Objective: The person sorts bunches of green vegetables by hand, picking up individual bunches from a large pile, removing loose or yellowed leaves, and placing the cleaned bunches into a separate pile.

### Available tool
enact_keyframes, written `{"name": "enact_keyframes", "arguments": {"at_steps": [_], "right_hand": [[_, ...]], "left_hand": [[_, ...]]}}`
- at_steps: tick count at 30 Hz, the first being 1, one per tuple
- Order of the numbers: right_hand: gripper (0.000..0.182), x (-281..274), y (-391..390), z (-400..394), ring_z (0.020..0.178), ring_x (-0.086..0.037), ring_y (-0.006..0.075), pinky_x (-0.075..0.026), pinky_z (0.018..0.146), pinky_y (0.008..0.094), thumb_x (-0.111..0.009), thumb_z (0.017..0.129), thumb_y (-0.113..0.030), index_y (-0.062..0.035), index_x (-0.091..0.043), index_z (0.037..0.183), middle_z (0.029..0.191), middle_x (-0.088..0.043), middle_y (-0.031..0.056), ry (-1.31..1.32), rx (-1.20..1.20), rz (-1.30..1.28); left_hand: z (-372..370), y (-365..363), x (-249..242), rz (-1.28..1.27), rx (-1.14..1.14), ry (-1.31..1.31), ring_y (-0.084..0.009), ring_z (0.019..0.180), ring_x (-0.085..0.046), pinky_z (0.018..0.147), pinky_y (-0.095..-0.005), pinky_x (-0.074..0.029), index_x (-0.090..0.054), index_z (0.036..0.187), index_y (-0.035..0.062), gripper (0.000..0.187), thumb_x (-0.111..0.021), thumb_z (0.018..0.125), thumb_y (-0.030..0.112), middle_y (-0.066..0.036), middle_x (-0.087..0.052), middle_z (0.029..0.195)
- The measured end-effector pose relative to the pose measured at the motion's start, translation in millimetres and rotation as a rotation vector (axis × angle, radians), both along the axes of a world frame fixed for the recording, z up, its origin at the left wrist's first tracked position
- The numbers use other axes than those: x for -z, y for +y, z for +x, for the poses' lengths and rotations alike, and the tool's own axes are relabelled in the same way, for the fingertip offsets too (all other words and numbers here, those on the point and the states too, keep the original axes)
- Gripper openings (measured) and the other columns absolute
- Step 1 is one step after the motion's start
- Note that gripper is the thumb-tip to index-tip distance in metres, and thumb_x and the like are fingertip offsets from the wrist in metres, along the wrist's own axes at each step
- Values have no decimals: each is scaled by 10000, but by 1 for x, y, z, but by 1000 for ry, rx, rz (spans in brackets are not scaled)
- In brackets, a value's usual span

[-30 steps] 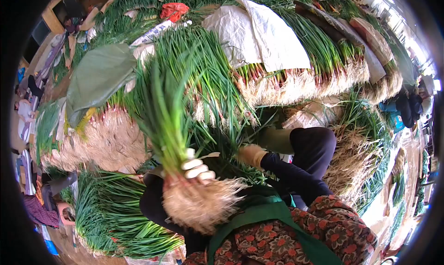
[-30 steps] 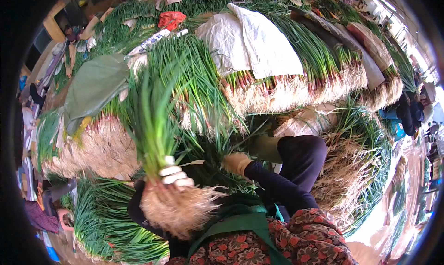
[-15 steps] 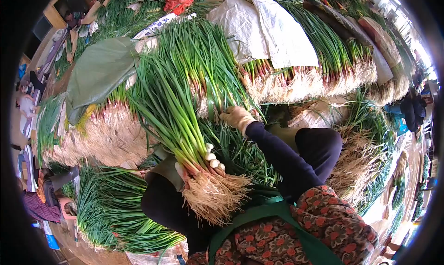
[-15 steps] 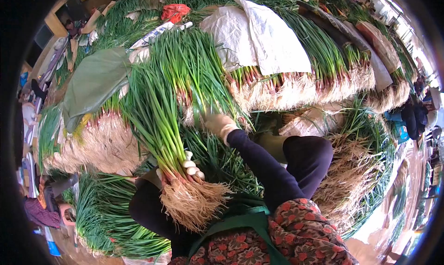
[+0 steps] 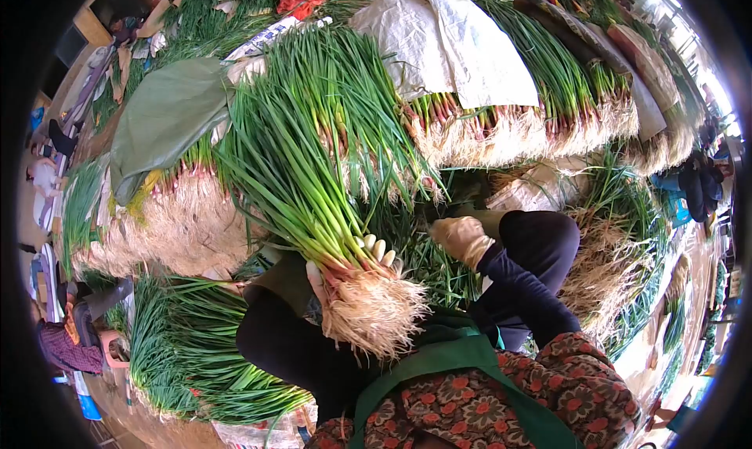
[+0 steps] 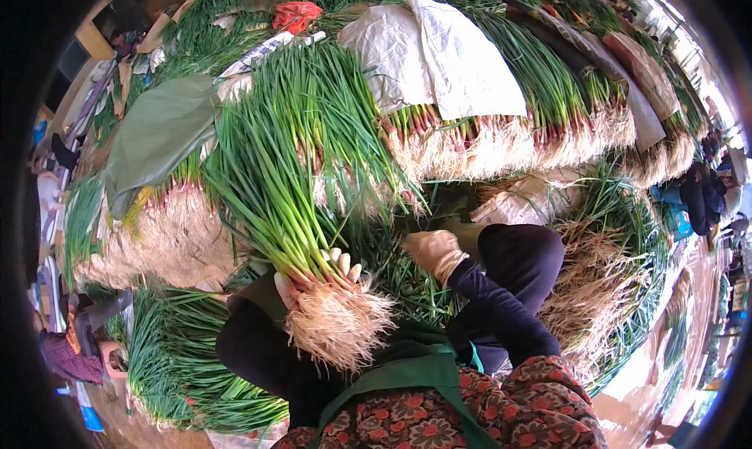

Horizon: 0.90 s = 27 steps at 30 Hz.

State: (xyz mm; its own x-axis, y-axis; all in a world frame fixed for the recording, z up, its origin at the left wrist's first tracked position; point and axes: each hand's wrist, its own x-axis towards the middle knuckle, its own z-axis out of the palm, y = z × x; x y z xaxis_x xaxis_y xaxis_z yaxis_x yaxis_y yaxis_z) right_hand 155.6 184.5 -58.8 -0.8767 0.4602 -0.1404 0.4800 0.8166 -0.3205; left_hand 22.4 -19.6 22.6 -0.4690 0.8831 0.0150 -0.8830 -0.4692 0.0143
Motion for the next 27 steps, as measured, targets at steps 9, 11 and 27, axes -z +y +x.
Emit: {"name": "enact_keyframes", "arguments": {"at_steps": [9, 11, 27], "right_hand": [[458, -23, -35, -87, 661, -597, 175, -490, 633, 297, -428, 934, -466, -31, -566, 909, 801, -629, 82, 292, 211, -1832], [331, -11, -44, -100, 737, -603, 169, -480, 692, 278, -448, 932, -320, -32, -591, 1008, 862, -642, 81, 347, 295, -1502], [125, -65, -55, -112, 408, -409, 86, -291, 351, 236, -588, 872, -199, -77, -607, 852, 560, -471, -34, 520, 435, -1457]], "left_hand": [[-17, -2, 38, 17, 110, 197, -276, 1009, -535, 908, -505, -418, -435, 1255, 20, 663, -405, 885, 570, -131, -538, 1145], [-20, -3, 36, -35, 130, 189, -265, 986, -543, 894, -474, -426, -455, 1230, 17, 626, -410, 894, 543, -132, -548, 1132], [-33, -33, 61, -268, 97, 251, -242, 790, -591, 839, -348, -468, -600, 933, -4, 467, -433, 937, 433, -144, -629, 834]]}}
